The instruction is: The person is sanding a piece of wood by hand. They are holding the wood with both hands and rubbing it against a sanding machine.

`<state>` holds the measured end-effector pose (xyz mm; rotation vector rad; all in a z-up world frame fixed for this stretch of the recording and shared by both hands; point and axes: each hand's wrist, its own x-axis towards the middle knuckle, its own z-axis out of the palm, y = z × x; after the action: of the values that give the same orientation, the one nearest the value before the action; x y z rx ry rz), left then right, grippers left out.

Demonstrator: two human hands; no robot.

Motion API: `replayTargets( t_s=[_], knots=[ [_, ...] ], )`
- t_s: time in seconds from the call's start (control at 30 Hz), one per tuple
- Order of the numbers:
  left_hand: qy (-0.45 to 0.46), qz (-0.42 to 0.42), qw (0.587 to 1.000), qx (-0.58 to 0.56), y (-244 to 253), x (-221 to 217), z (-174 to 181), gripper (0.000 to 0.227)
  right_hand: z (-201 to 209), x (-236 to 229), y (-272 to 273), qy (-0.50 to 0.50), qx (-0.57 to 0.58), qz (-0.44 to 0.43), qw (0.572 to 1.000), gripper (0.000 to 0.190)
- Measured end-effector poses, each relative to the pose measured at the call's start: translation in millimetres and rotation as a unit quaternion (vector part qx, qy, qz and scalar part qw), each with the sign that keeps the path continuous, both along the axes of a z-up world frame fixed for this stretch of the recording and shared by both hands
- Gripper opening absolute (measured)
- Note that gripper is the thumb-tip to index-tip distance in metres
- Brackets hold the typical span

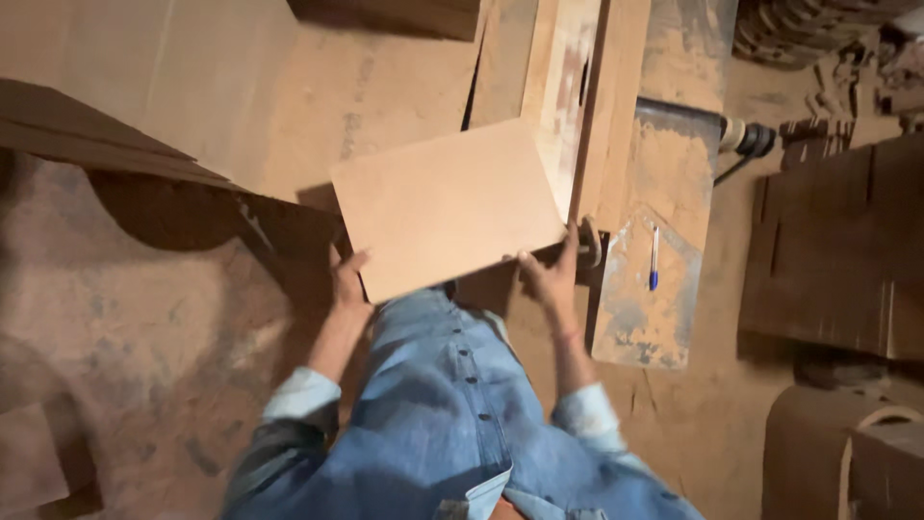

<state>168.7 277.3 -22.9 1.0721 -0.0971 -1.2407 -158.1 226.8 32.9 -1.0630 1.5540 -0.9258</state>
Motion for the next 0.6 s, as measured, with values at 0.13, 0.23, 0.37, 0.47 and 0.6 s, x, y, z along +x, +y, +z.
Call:
replayTargets(
  t_s=[0.13, 0.23, 0.37, 0.47, 0.6],
  knots=[
    [0.087, 0.012, 0.994, -0.071, -3.4, -43.0, 13.4, 0.063, 26.1, 37.6, 8.4, -0.152, -0.144, -0.059, 0.976, 0.111],
    [0.092, -0.019, 0.981, -0.171, -32.0, -75.3, 46.4, 0.065, 57.6, 51.6, -13.7, -0.027, -0.225, -0.034, 0.973, 0.111],
    [0.093, -0.053, 0.967, -0.230, -83.3, -107.5, 118.7, 0.080, 104.8, 57.7, -71.0, -0.121, -0.361, -0.104, 0.919, 0.094],
    [-0.049, -0.109, 0.945, -0.303, -117.4, -114.2, 170.0, 0.084, 142.1, 41.3, -145.6, 0.021, -0.542, -0.072, 0.837, 0.073],
    [-0.231, -0.191, 0.875, -0.379, -138.2, -93.2, 192.9, 0.072, 207.9, -0.7, -287.1, 0.145, -0.617, -0.069, 0.770, 0.072]
  ],
)
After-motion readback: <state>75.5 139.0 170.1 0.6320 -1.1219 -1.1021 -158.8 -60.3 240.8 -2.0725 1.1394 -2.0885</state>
